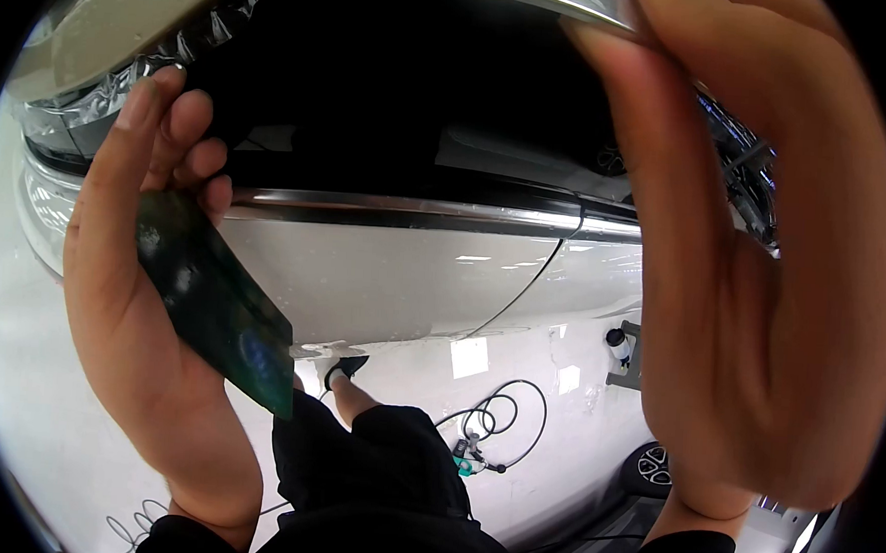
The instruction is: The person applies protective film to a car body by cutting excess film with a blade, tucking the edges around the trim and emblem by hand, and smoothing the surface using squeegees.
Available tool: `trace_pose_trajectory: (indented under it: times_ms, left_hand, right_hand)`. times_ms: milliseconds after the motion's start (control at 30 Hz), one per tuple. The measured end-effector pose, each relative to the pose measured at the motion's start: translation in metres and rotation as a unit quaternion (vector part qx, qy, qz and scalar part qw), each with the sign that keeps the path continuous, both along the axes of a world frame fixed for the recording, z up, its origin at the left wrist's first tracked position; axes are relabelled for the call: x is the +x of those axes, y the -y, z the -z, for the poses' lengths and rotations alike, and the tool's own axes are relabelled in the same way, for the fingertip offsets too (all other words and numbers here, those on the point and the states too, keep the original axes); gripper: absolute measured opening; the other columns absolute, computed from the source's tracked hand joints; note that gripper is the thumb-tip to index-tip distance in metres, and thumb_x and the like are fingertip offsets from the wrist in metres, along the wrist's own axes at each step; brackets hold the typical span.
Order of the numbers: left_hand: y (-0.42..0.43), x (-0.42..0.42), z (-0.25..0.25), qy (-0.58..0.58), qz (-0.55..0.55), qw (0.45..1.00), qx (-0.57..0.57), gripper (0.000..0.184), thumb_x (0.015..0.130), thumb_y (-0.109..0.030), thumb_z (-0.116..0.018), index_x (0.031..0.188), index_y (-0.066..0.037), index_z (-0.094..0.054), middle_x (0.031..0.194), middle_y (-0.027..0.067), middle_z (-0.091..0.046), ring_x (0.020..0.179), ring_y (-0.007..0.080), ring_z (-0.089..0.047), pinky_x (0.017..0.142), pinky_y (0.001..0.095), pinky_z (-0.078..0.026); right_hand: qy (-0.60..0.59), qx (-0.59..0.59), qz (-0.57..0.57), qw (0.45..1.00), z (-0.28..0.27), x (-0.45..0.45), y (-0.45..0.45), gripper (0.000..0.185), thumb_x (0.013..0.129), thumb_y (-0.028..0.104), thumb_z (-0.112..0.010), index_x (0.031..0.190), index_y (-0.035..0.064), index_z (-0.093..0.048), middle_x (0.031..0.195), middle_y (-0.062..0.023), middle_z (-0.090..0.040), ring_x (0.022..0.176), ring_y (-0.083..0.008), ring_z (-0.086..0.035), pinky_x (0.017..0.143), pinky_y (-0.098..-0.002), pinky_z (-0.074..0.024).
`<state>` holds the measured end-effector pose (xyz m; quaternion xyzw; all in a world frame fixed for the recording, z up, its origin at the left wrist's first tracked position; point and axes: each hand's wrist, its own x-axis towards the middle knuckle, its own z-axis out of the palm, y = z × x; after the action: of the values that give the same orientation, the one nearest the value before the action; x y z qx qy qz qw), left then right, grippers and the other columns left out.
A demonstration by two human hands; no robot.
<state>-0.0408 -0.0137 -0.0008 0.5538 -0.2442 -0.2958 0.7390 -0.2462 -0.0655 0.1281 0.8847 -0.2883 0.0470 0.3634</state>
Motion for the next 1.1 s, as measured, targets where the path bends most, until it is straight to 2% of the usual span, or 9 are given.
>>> trace_pose_trajectory:
  times_ms: [400,733,900,1033,1100]
  left_hand:
    - [0.003,0.009,-0.006,-0.117,0.019,0.993,0.003,0.042,0.099,-0.032,-0.072,0.126,0.000,-0.071,0.110,0.0081,-0.073,0.100,0.0146,-0.067,0.090,0.0261,-0.051]
    - [0.001,0.003,-0.011,-0.137,0.015,0.990,-0.009,0.044,0.100,-0.033,-0.069,0.130,0.000,-0.069,0.119,0.0082,-0.073,0.105,0.0145,-0.066,0.095,0.0266,-0.048]
    - [0.001,-0.004,-0.020,-0.151,0.076,0.985,-0.043,0.046,0.100,-0.036,-0.069,0.130,-0.002,-0.068,0.121,0.0079,-0.073,0.107,0.0131,-0.066,0.093,0.0253,-0.046]
    - [0.002,-0.014,-0.041,-0.251,0.152,0.952,-0.084,0.039,0.098,-0.034,-0.072,0.123,-0.005,-0.070,0.116,0.0047,-0.074,0.102,0.0115,-0.066,0.090,0.0241,-0.046]
    - [0.006,-0.009,-0.033,-0.277,0.159,0.945,-0.068,0.035,0.097,-0.031,-0.073,0.121,-0.005,-0.070,0.111,0.0030,-0.074,0.100,0.0113,-0.066,0.087,0.0239,-0.047]
  right_hand:
    - [0.155,0.019,0.069,0.985,0.022,0.023,-0.026,0.022,0.096,0.005,-0.073,0.118,0.0064,-0.076,0.116,-0.0102,-0.075,0.105,-0.0200,-0.074,0.092,-0.0297,-0.0616]
    - [0.168,0.060,0.086,0.980,0.022,0.029,-0.039,0.022,0.097,0.005,-0.072,0.119,0.0049,-0.074,0.115,-0.0106,-0.072,0.102,-0.0206,-0.074,0.088,-0.0300,-0.0626]
    - [0.165,0.082,0.077,0.980,0.018,0.033,-0.038,0.021,0.096,0.002,-0.073,0.117,0.0030,-0.073,0.114,-0.0124,-0.071,0.101,-0.0219,-0.074,0.085,-0.0303,-0.0638]
    - [0.186,0.100,0.074,0.975,0.017,0.036,-0.041,0.021,0.093,0.000,-0.074,0.114,0.0013,-0.073,0.112,-0.0132,-0.071,0.101,-0.0225,-0.074,0.081,-0.0302,-0.0648]
    - [0.192,0.107,0.067,0.973,0.014,0.040,-0.042,0.020,0.092,-0.002,-0.075,0.112,0.0005,-0.073,0.110,-0.0135,-0.071,0.099,-0.0224,-0.074,0.080,-0.0298,-0.0647]
